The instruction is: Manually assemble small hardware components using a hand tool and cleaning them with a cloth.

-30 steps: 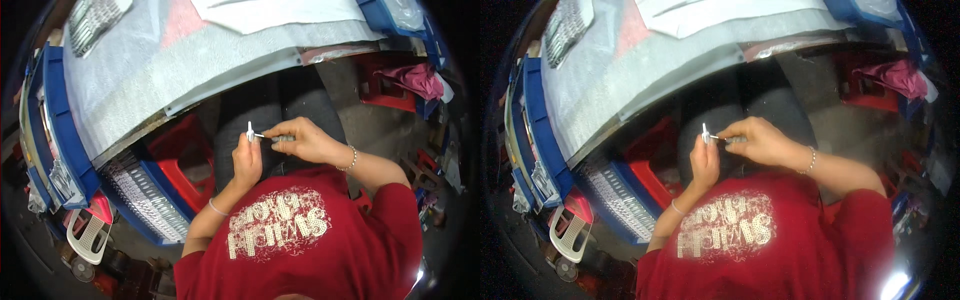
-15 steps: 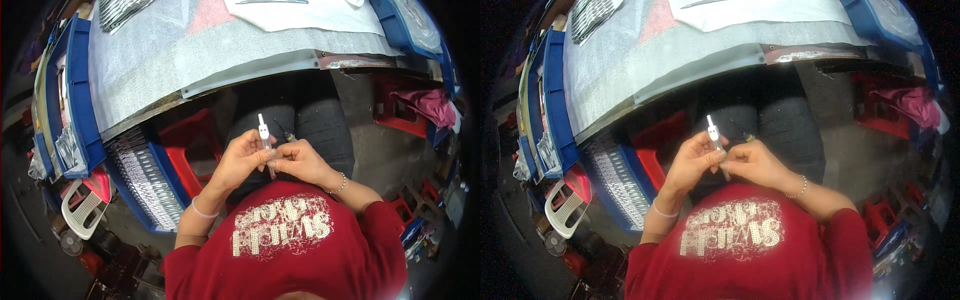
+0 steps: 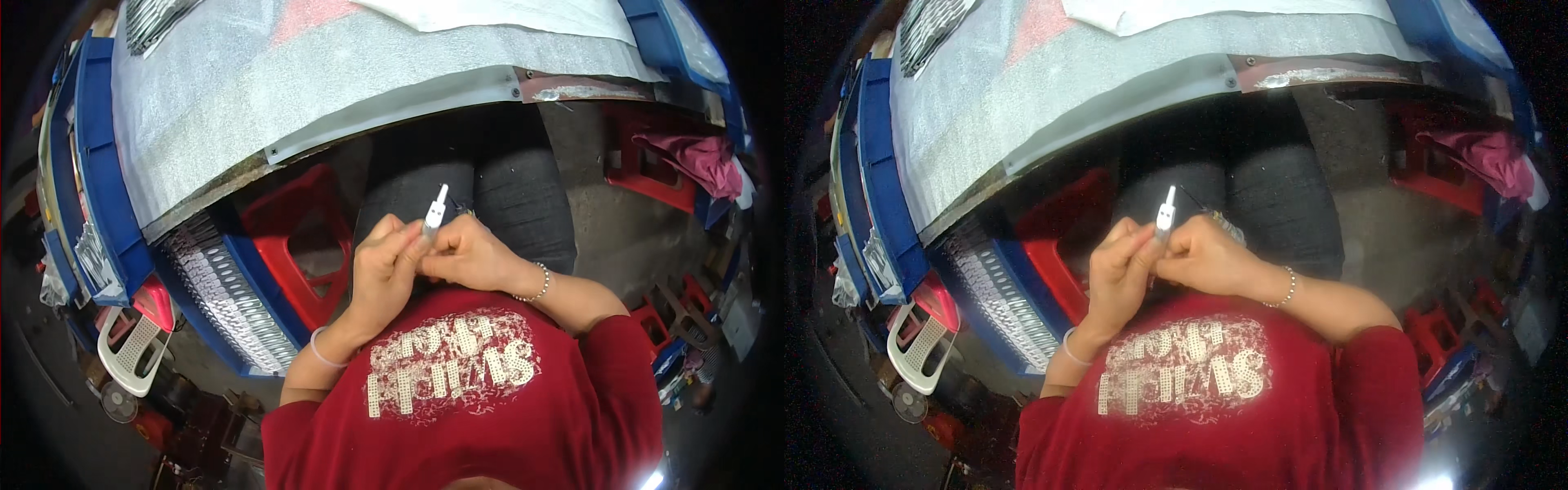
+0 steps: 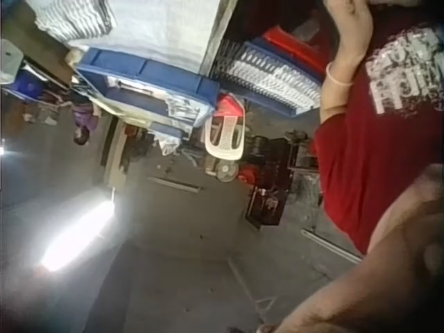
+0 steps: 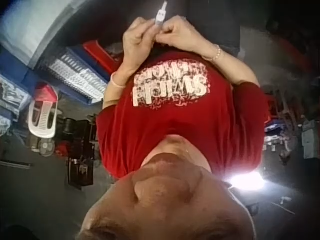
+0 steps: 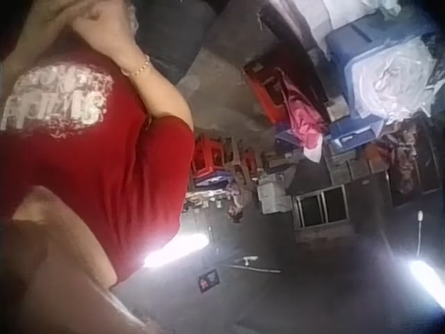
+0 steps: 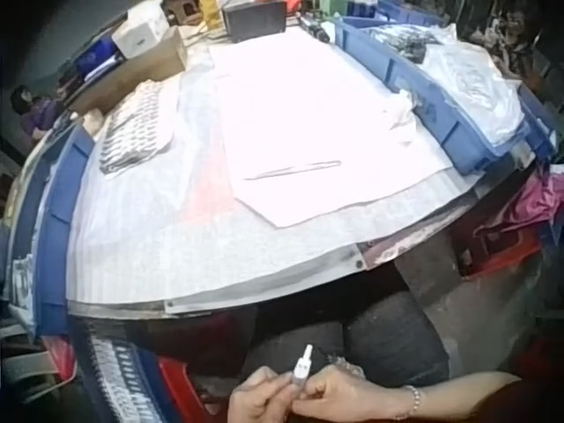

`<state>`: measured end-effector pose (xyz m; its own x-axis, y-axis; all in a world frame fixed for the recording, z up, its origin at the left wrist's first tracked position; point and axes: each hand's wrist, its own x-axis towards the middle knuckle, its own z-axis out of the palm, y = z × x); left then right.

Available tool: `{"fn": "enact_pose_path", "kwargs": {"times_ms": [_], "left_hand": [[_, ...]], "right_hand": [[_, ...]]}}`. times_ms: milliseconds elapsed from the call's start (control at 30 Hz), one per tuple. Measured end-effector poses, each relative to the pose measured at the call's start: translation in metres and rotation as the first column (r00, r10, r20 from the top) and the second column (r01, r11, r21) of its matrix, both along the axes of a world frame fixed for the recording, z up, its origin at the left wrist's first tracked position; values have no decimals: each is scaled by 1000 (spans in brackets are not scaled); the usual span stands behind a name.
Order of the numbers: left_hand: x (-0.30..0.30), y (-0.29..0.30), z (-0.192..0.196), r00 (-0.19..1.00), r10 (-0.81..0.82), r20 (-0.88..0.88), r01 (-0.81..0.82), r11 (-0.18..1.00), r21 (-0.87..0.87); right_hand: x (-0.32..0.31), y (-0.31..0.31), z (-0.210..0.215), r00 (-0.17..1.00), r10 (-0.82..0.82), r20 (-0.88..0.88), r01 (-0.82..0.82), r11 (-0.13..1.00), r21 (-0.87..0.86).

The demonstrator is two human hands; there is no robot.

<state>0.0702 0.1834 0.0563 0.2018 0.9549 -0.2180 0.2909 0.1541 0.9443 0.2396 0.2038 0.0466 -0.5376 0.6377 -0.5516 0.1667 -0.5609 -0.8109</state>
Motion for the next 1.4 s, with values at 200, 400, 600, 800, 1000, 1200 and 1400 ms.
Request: {"fn": "enact_pose_path", "kwargs": {"times_ms": [200, 400, 600, 800, 1000, 1200, 1400], "left_hand": [[-2, 6, 0, 999, -15, 32, 14, 1000, 20], [-9, 4, 5, 994, -58, 94, 62, 997, -38], [-14, -4, 8, 989, -90, 121, 106, 985, -134], [-14, 4, 3, 993, -41, 111, 57, 987, -147], [-22, 1, 8, 992, -107, 67, 114, 989, -99], [-25, -1, 13, 990, -101, 94, 111, 987, -115], [-30, -2, 11, 990, -120, 79, 129, 984, -123]], "right_hand": [[-2, 3, 9, 1000, -20, 4, 20, 994, -111], [-1, 1, 11, 999, 40, 8, -38, 983, -179], [1, -7, 13, 996, 88, -12, -88, 967, -238], [-9, 1, 4, 998, 56, -21, -59, 978, -201], [-9, -1, 8, 997, 76, -2, -74, 969, -234], [-12, 0, 17, 994, 110, 2, -106, 959, -263], [-14, 0, 19, 993, 118, -11, -116, 953, -278]]}}
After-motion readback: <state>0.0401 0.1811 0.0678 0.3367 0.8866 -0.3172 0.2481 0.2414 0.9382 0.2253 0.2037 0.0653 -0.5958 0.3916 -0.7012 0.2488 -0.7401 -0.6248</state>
